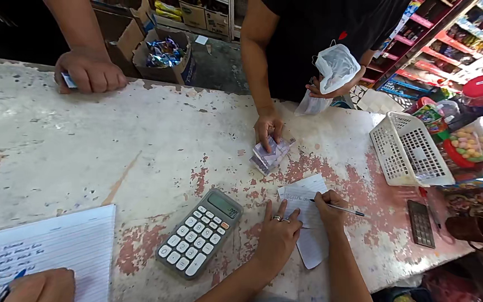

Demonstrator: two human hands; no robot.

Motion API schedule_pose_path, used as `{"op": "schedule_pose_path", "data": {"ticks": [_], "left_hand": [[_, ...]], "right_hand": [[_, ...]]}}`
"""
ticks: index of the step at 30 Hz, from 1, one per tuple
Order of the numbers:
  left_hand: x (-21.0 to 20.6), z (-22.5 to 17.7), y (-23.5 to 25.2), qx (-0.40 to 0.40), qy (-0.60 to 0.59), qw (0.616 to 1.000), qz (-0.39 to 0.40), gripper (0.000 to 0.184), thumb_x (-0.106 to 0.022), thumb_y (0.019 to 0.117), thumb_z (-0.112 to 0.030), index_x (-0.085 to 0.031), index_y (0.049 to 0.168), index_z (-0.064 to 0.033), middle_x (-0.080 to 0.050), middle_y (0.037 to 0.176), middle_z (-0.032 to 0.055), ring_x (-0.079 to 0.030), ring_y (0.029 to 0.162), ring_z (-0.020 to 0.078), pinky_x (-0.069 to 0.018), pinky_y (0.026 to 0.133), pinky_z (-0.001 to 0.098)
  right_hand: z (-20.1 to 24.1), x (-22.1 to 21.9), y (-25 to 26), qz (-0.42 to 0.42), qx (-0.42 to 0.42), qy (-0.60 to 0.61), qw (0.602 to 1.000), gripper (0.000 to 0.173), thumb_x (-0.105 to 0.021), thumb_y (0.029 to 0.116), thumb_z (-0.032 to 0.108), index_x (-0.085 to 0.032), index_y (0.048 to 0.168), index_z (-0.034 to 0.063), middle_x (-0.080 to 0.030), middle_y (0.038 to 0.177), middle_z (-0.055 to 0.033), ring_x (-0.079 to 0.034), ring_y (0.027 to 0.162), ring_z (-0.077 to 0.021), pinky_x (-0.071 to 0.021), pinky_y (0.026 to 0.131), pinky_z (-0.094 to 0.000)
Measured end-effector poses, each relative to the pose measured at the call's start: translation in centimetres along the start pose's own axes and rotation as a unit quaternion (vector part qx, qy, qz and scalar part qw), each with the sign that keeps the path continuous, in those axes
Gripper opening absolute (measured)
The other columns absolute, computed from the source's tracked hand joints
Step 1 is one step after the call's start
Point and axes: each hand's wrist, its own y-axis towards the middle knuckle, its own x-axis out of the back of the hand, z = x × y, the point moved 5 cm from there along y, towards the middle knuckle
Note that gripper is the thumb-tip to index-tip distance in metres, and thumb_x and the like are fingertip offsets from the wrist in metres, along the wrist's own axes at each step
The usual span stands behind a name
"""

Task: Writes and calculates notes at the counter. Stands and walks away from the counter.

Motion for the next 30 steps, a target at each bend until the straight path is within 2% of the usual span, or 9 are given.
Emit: {"op": "schedule_pose_path", "data": {"ticks": [7, 15, 21, 27, 30], "left_hand": [[0.0, 0.0, -0.1, -0.010, -0.008, 1.000, -0.022, 0.013, -0.072, 0.0905, -0.017, -0.082, 0.098, -0.0153, -0.071, 0.131, 0.0019, -0.057, 0.134, 0.0370, -0.0246, 0.114, 0.0753], [-0.2, 0.1, -0.2, -0.014, -0.011, 0.999, -0.034, 0.014, -0.072, 0.0898, -0.017, -0.083, 0.098, -0.0153, -0.072, 0.129, 0.0034, -0.058, 0.134, 0.0376, -0.0247, 0.114, 0.0760], [-0.3, 0.2, -0.4, -0.017, -0.014, 0.999, -0.037, 0.014, -0.071, 0.0895, -0.016, -0.083, 0.097, -0.0153, -0.073, 0.127, 0.0032, -0.059, 0.132, 0.0384, -0.0253, 0.114, 0.0757], [-0.5, 0.4, -0.6, -0.021, -0.004, 0.999, -0.049, 0.016, -0.068, 0.0899, -0.019, -0.083, 0.095, -0.0157, -0.074, 0.125, 0.0024, -0.061, 0.129, 0.0380, -0.0264, 0.113, 0.0760], [-0.5, 0.5, -0.6, -0.025, -0.003, 0.998, -0.054, 0.017, -0.068, 0.0896, -0.020, -0.083, 0.094, -0.0161, -0.075, 0.123, 0.0022, -0.062, 0.128, 0.0379, -0.0267, 0.112, 0.0762]], "right_hand": [[0.1, 0.3, -0.1, -0.005, 0.018, -0.014, 1.000, 0.031, -0.065, 0.0786, 0.001, -0.046, 0.059, 0.0144, -0.044, 0.053, 0.0063, -0.044, 0.047, -0.0029, -0.0367, 0.044, -0.0193], [0.3, 0.2, 0.2, 0.001, 0.008, -0.017, 1.000, 0.031, -0.067, 0.0812, 0.002, -0.049, 0.059, 0.0127, -0.047, 0.054, 0.0053, -0.047, 0.048, -0.0036, -0.0394, 0.044, -0.0196], [-1.2, 2.4, 1.5, 0.011, -0.038, -0.003, 0.999, 0.029, -0.065, 0.0819, 0.003, -0.047, 0.062, 0.0137, -0.047, 0.054, 0.0044, -0.048, 0.048, -0.0060, -0.0410, 0.044, -0.0227], [-1.4, 2.2, 0.2, 0.016, 0.005, -0.013, 1.000, 0.030, -0.068, 0.0816, 0.005, -0.049, 0.060, 0.0138, -0.048, 0.054, 0.0060, -0.047, 0.048, -0.0033, -0.0394, 0.044, -0.0200], [-1.6, 2.3, 0.1, -0.014, 0.002, -0.008, 1.000, 0.030, -0.067, 0.0811, 0.004, -0.047, 0.060, 0.0143, -0.046, 0.054, 0.0059, -0.046, 0.048, -0.0036, -0.0392, 0.044, -0.0203]]}}
